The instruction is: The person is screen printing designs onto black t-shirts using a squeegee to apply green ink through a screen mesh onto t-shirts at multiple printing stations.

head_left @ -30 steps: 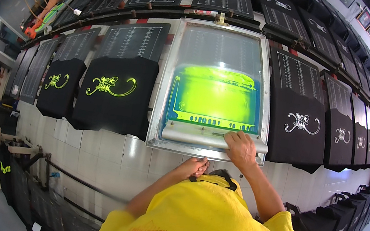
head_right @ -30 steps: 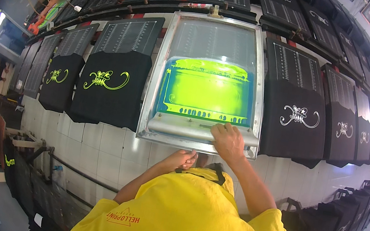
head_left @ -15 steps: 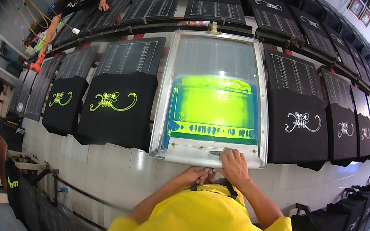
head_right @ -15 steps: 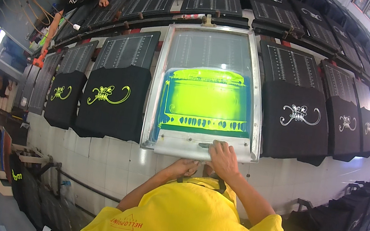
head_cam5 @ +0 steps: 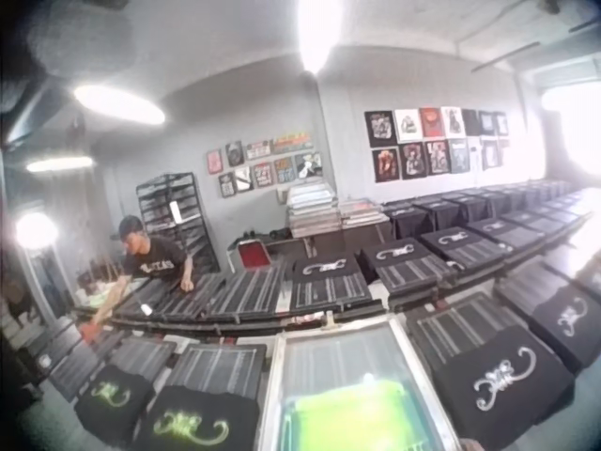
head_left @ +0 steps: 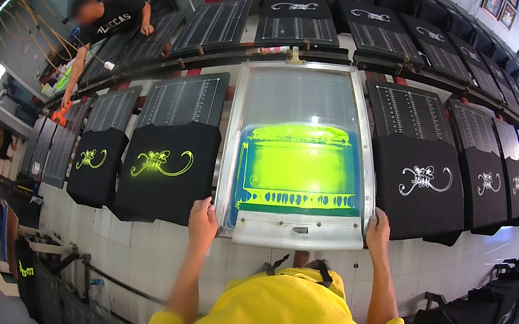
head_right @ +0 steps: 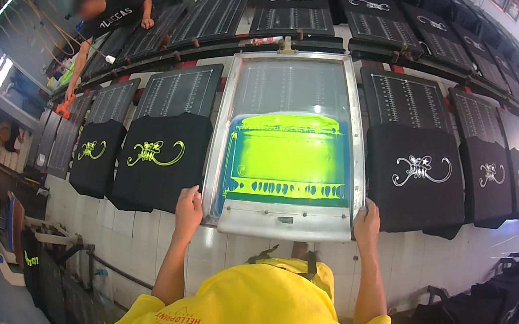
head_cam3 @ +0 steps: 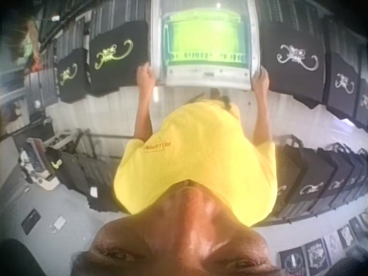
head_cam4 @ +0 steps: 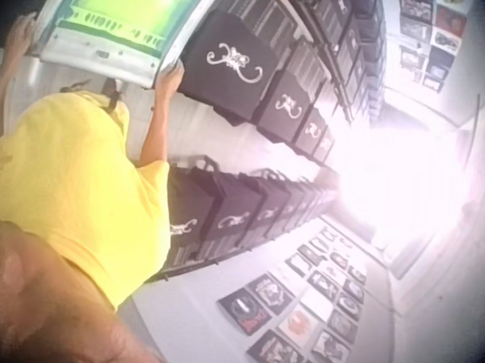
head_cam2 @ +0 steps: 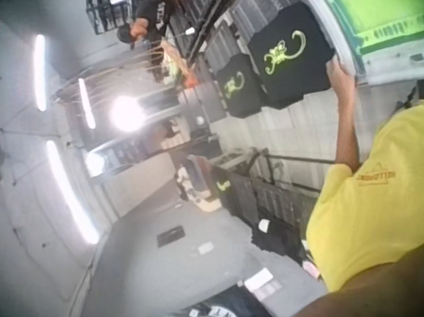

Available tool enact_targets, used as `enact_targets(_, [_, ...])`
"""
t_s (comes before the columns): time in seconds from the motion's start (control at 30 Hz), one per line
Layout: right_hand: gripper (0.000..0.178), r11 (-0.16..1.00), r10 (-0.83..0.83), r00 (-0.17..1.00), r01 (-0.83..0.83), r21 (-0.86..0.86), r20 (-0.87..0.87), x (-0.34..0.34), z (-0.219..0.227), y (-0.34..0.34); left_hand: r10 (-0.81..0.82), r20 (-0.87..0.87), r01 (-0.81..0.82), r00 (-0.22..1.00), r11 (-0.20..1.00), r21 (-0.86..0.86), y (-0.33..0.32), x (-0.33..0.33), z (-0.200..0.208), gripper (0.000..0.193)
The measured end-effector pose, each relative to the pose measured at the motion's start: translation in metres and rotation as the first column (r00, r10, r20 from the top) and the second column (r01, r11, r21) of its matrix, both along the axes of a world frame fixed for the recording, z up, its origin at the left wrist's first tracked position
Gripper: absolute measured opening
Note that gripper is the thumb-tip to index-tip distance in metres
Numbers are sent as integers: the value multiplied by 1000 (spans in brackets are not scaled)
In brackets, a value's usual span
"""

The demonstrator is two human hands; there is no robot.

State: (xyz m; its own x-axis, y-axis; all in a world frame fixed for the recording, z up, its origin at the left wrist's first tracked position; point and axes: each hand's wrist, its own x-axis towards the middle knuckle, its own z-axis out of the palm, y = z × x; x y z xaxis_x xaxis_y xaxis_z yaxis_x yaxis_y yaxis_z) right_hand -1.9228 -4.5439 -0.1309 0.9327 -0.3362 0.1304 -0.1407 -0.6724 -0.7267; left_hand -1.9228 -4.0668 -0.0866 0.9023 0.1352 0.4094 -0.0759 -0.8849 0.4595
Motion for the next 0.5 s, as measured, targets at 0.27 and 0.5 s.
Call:
enact_targets(0.27, [21,959,-152,988,141,246,23,16,-3,7,35,-363,-106,931,979,-177,15,-1,-35,25])
enact_targets(0.5, [18,917,-186,982,168,361,15,18,-2,7,50,-436,-134,899,977,-165,19,4,-26,25])
